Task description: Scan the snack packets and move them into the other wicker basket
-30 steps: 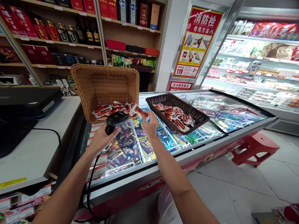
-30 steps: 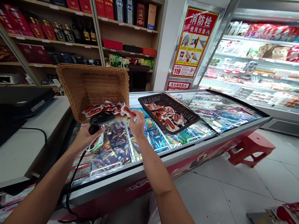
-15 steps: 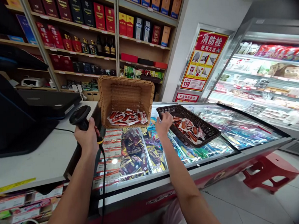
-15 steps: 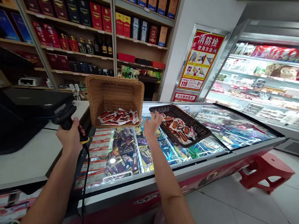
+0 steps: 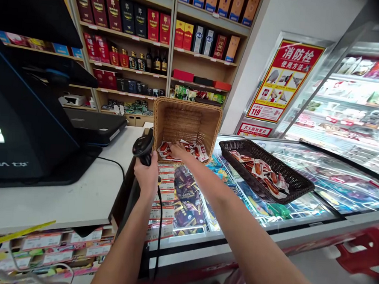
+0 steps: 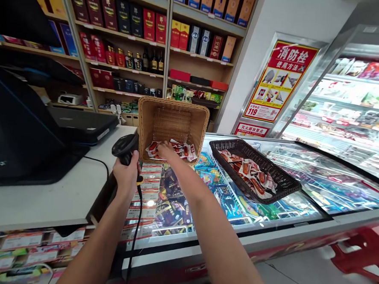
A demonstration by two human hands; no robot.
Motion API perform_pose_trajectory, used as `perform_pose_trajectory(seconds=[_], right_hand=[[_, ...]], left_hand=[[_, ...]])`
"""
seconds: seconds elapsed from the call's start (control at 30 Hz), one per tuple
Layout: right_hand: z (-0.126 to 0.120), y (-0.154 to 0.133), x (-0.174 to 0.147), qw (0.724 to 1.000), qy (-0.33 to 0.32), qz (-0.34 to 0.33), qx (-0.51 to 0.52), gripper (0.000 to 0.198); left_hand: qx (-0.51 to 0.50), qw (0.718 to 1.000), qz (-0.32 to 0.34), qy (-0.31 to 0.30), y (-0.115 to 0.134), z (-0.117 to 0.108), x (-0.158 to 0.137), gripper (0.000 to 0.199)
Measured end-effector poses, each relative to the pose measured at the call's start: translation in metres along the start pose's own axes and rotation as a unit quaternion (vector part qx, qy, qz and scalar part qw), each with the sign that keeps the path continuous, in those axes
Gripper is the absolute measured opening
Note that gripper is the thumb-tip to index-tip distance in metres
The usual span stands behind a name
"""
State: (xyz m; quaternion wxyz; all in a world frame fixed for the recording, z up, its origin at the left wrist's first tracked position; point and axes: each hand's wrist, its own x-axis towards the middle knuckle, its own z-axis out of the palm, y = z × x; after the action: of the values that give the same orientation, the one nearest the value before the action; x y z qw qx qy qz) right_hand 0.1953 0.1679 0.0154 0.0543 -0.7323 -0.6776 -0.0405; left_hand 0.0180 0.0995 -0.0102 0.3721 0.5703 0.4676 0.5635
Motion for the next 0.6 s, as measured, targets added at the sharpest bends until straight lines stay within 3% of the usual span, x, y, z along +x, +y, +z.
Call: perform_pose_trajectory(seconds=[0.1,0.23,0.3,0.37,0.47,0.53,0.6], right_hand=[[-0.007,-0.006,0.006,0.999,-0.023,-0.004,-0.032,0.035],[-0.022,0.003,-0.011,0.998,0.023,-0.039,-0.054,0.021],[-0.028,0.015,-0.032,0.996,0.086,-0.007,-0.022,0.022],[-0.031,0.031,-0.058,0.985,0.145,0.078,0.055,0.027],[-0.026,0.061,-0.105,0.927,0.209,0.219,0.223,0.053],[-0.017,0.08,-0.137,0.859,0.248,0.263,0.364,0.069],[-0.006,0.095,-0.163,0.774,0.275,0.26,0.507,0.07]], left_hand=[[-0.044,0.997,-0.001,0.059,0.001,0.004,-0.003,0.049],[-0.078,0.995,-0.002,0.066,0.003,0.009,-0.006,0.044],[-0.083,0.995,-0.012,0.053,0.004,0.011,-0.007,0.044],[-0.081,0.996,-0.022,0.037,0.004,0.012,-0.008,0.043],[-0.06,0.998,-0.022,0.016,0.003,0.015,-0.01,0.042],[-0.041,0.999,-0.004,0.004,0.002,0.019,-0.011,0.041],[-0.028,0.999,0.021,-0.017,0.002,0.022,-0.014,0.041]])
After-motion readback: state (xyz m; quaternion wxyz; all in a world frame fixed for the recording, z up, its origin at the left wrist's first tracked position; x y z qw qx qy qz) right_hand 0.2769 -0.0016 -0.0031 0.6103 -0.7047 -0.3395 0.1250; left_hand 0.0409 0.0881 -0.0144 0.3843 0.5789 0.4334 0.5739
